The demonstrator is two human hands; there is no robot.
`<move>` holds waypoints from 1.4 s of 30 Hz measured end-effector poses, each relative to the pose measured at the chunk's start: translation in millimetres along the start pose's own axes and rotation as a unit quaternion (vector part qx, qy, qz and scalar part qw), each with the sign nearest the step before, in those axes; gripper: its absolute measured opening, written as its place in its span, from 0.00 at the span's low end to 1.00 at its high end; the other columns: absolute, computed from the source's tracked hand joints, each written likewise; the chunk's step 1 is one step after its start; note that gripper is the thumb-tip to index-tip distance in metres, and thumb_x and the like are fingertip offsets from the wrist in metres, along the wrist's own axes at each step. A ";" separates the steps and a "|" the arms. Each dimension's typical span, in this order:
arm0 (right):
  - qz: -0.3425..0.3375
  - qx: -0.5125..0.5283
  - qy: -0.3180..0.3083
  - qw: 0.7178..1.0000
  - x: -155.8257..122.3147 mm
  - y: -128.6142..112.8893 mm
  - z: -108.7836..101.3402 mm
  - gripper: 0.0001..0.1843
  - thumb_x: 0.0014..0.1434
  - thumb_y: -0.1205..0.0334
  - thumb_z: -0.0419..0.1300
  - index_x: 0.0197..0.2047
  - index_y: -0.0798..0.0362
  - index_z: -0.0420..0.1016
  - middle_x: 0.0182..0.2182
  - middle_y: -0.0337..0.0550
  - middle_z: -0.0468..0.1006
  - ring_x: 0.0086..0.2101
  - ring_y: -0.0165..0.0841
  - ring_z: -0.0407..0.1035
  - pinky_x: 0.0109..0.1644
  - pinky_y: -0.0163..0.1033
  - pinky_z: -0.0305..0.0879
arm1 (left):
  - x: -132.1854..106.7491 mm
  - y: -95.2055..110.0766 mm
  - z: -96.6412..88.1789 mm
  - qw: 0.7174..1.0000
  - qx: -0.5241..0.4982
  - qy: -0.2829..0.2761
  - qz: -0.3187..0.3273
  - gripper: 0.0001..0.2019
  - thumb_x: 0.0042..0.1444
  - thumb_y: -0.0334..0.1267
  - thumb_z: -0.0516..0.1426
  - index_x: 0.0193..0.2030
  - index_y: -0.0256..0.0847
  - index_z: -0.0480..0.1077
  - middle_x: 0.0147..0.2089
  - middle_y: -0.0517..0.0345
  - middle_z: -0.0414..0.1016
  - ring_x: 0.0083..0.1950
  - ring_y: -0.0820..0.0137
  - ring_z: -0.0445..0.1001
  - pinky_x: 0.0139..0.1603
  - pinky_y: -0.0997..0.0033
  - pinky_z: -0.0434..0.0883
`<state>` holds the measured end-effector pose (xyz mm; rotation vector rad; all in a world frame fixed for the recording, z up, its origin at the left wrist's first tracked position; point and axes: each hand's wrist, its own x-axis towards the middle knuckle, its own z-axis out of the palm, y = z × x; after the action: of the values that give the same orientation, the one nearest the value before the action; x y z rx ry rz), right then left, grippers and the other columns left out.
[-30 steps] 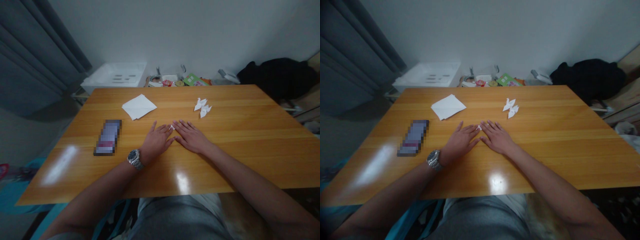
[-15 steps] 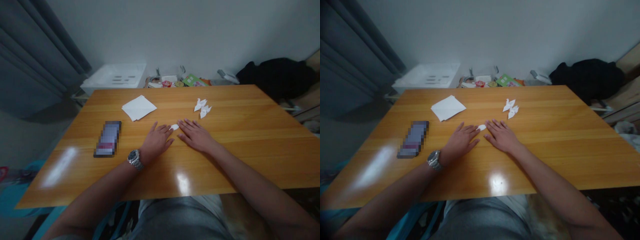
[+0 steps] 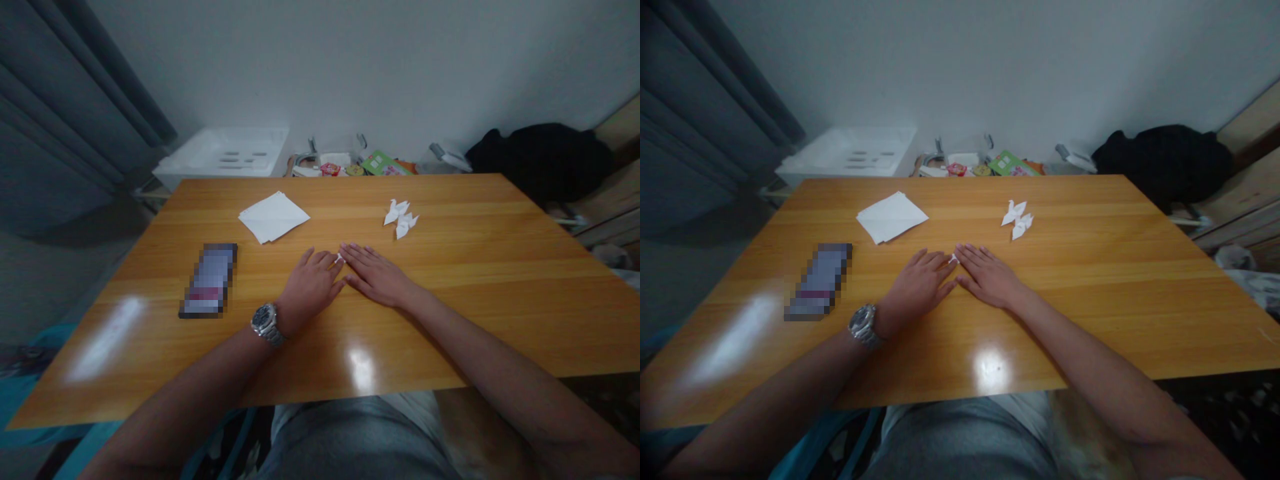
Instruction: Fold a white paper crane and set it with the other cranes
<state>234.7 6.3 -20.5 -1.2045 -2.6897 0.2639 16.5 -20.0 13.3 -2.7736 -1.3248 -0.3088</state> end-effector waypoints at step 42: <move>0.025 0.038 0.105 0.993 -4.0 12.4 -9.0 0.23 0.72 0.54 0.51 0.63 0.53 0.74 0.63 0.52 0.73 0.62 0.43 0.68 0.67 0.52 0.64 | 14.8 -22.5 19.7 0.991 -0.121 0.046 -0.020 0.11 0.70 0.38 0.53 0.47 0.41 0.77 0.50 0.53 0.77 0.49 0.63 0.73 0.53 0.61 0.70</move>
<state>248.3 12.3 -15.0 -1.2055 -2.4508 0.2305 11.3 8.1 -3.9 -2.8831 -1.4094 -0.6320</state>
